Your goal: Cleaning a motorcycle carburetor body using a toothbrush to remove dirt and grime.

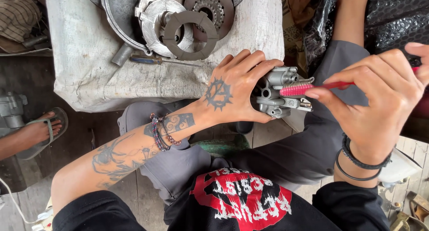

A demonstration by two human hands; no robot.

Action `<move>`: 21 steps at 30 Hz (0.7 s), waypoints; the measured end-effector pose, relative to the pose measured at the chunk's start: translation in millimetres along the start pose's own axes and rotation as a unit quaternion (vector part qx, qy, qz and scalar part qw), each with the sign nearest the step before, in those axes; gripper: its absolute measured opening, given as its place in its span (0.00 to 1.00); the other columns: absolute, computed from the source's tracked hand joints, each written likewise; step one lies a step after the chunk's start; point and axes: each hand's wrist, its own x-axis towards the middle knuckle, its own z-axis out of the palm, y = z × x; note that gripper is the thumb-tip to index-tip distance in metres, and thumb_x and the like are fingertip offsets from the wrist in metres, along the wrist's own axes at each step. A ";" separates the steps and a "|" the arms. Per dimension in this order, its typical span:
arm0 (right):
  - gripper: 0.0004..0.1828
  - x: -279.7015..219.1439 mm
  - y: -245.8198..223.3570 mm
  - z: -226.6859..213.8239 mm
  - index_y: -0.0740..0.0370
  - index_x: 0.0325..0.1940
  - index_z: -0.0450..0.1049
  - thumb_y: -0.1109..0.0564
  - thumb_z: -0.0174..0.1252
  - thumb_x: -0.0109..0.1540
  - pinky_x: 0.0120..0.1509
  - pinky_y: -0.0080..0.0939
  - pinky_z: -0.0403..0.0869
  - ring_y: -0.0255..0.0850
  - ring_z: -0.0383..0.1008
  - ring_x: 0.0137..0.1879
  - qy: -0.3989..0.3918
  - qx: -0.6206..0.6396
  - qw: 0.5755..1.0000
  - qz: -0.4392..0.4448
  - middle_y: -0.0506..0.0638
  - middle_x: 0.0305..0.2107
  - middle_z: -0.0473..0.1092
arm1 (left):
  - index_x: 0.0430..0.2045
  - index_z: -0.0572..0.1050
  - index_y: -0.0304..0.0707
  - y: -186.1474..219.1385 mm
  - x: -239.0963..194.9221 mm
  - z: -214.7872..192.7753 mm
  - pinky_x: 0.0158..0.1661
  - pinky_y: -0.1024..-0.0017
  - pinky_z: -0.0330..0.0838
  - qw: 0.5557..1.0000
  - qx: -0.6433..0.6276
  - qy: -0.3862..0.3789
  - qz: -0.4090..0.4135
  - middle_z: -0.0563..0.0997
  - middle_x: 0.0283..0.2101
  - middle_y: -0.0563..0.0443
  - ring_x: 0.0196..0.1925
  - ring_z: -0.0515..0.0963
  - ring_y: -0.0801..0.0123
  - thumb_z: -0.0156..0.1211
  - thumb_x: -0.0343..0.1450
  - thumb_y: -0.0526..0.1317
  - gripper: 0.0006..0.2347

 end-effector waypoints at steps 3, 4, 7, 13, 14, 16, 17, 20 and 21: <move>0.18 2.2 -1.8 -13.8 0.71 0.35 0.81 0.59 0.86 0.61 0.52 0.46 0.64 0.48 0.63 0.40 -0.042 0.041 0.998 0.024 0.54 0.28 0.71 | 0.54 0.73 0.42 0.5 0.1 1.6 0.49 0.61 0.71 1.000 0.005 0.001 0.004 0.73 0.45 0.53 0.46 0.75 0.63 0.80 0.51 0.54 0.37; 0.18 1.1 0.3 -15.8 0.71 0.35 0.81 0.59 0.86 0.61 0.52 0.46 0.64 0.48 0.63 0.40 -0.042 0.040 0.998 0.024 0.54 0.28 0.71 | 0.54 0.73 0.42 0.5 -0.5 3.9 0.49 0.61 0.71 1.000 0.004 0.001 0.005 0.73 0.45 0.53 0.46 0.75 0.63 0.80 0.51 0.54 0.37; 0.16 -2.4 6.6 -18.7 0.70 0.34 0.81 0.60 0.84 0.59 0.49 0.44 0.63 0.46 0.63 0.40 -0.072 0.042 0.996 0.021 0.53 0.28 0.71 | 0.53 0.74 0.44 -1.9 -1.3 7.8 0.46 0.62 0.68 1.000 0.014 -0.006 0.008 0.72 0.45 0.54 0.44 0.73 0.64 0.81 0.48 0.53 0.38; 0.18 9.9 9.2 -0.2 0.66 0.33 0.82 0.50 0.82 0.58 0.77 0.57 0.57 0.49 0.66 0.45 -0.019 0.036 0.999 0.013 0.51 0.31 0.74 | 0.50 0.74 0.43 -1.0 0.3 0.8 0.48 0.61 0.70 1.000 0.000 -0.006 0.009 0.72 0.43 0.54 0.45 0.74 0.64 0.80 0.51 0.54 0.35; 0.18 12.0 16.7 3.1 0.65 0.32 0.81 0.51 0.82 0.59 0.78 0.55 0.55 0.46 0.66 0.42 -0.031 0.052 0.998 0.011 0.51 0.30 0.74 | 0.50 0.74 0.42 -1.0 1.0 -0.6 0.49 0.63 0.72 1.000 -0.001 -0.003 0.006 0.73 0.43 0.54 0.44 0.75 0.64 0.80 0.50 0.53 0.34; 0.17 10.6 32.0 7.6 0.65 0.30 0.81 0.52 0.82 0.60 0.78 0.53 0.54 0.43 0.65 0.38 -0.042 0.069 0.997 0.007 0.50 0.29 0.75 | 0.49 0.75 0.42 -1.4 0.1 -3.1 0.49 0.64 0.74 1.000 -0.001 0.001 0.003 0.74 0.43 0.55 0.43 0.76 0.64 0.80 0.50 0.52 0.34; 0.20 7.2 40.2 8.6 0.66 0.32 0.81 0.52 0.84 0.66 0.80 0.54 0.56 0.46 0.65 0.41 -0.022 0.030 0.999 0.015 0.51 0.29 0.73 | 0.48 0.74 0.41 -2.1 -0.2 -3.9 0.48 0.65 0.75 1.000 -0.013 0.000 0.001 0.74 0.43 0.55 0.43 0.76 0.64 0.80 0.50 0.51 0.33; 0.21 6.3 35.9 6.7 0.69 0.32 0.80 0.52 0.82 0.65 0.82 0.54 0.56 0.48 0.66 0.43 -0.002 0.042 0.998 0.036 0.53 0.30 0.72 | 0.48 0.74 0.40 -1.6 -1.7 -7.4 0.48 0.65 0.75 1.000 -0.027 0.000 0.000 0.75 0.44 0.54 0.43 0.77 0.63 0.81 0.51 0.51 0.33; 0.19 8.4 30.1 5.6 0.69 0.31 0.79 0.52 0.79 0.59 0.83 0.55 0.54 0.47 0.66 0.41 -0.007 0.096 0.994 0.046 0.53 0.31 0.74 | 0.48 0.74 0.40 -0.5 -3.0 -8.8 0.48 0.65 0.75 1.000 -0.028 0.002 -0.006 0.75 0.44 0.54 0.44 0.77 0.63 0.81 0.51 0.51 0.33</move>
